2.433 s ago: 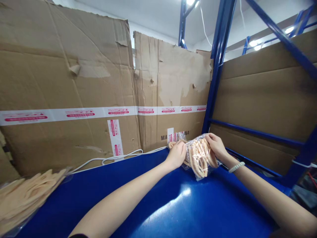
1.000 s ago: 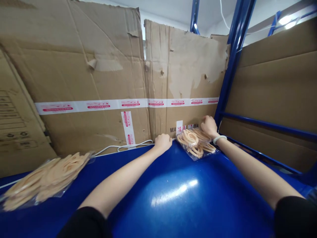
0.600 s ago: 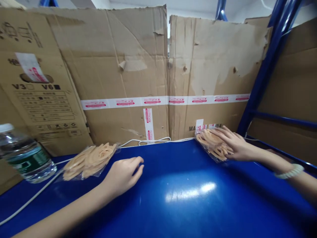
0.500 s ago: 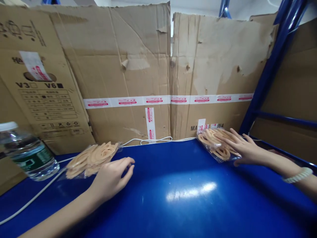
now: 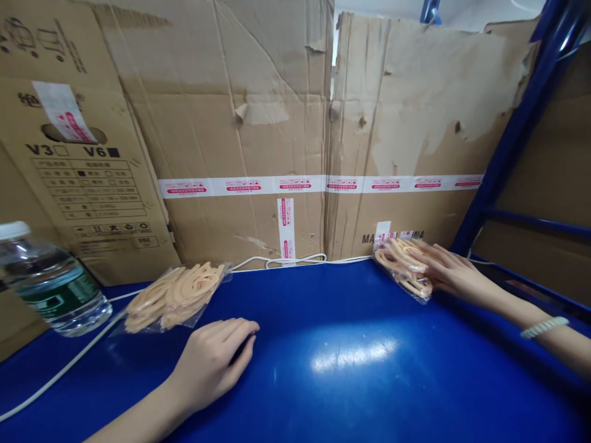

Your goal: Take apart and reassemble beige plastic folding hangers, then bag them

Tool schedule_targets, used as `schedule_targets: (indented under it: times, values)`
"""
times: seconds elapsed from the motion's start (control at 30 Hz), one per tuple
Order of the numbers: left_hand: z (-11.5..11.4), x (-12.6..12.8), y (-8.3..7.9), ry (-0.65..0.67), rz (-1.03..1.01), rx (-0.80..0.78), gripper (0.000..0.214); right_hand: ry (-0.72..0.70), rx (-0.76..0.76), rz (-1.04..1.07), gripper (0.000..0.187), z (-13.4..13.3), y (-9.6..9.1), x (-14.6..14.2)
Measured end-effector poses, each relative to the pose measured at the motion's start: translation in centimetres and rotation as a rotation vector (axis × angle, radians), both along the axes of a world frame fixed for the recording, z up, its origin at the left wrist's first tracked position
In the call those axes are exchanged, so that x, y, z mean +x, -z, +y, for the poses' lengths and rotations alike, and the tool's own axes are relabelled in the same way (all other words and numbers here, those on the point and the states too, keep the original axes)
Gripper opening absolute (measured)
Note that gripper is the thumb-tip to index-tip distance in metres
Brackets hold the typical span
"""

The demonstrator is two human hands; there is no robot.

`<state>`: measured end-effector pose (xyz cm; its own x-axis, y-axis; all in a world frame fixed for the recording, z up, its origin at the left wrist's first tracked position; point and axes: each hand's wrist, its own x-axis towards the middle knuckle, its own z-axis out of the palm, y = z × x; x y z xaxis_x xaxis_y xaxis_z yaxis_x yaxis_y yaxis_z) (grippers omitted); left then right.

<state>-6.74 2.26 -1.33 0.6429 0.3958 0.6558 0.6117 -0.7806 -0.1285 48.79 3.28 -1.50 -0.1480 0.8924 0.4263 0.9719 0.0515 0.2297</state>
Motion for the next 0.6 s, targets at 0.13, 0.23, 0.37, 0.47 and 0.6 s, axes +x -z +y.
schedule_targets:
  times: [0.13,0.23,0.37,0.47,0.6]
  values:
    - [0.0,0.0,0.2,-0.006,-0.007,-0.020,0.019,0.022,-0.073,0.001,0.065,-0.2,-1.0,-0.5]
    - [0.2,0.1,0.4,-0.001,-0.007,-0.037,0.019,0.008,-0.177,0.041,0.089,-0.9,-1.9,-0.6]
    - [0.2,0.1,0.5,0.019,-0.027,-0.059,0.016,-0.051,-0.227,0.064,0.097,-1.3,-2.7,-1.6]
    - [0.1,0.1,0.4,0.025,-0.027,-0.058,0.016,-0.058,-0.194,0.040,0.086,-0.8,-2.7,-2.8]
    - [0.0,0.3,0.1,0.021,-0.030,-0.046,0.018,-0.044,-0.117,0.029,0.077,-0.1,-1.8,-4.0]
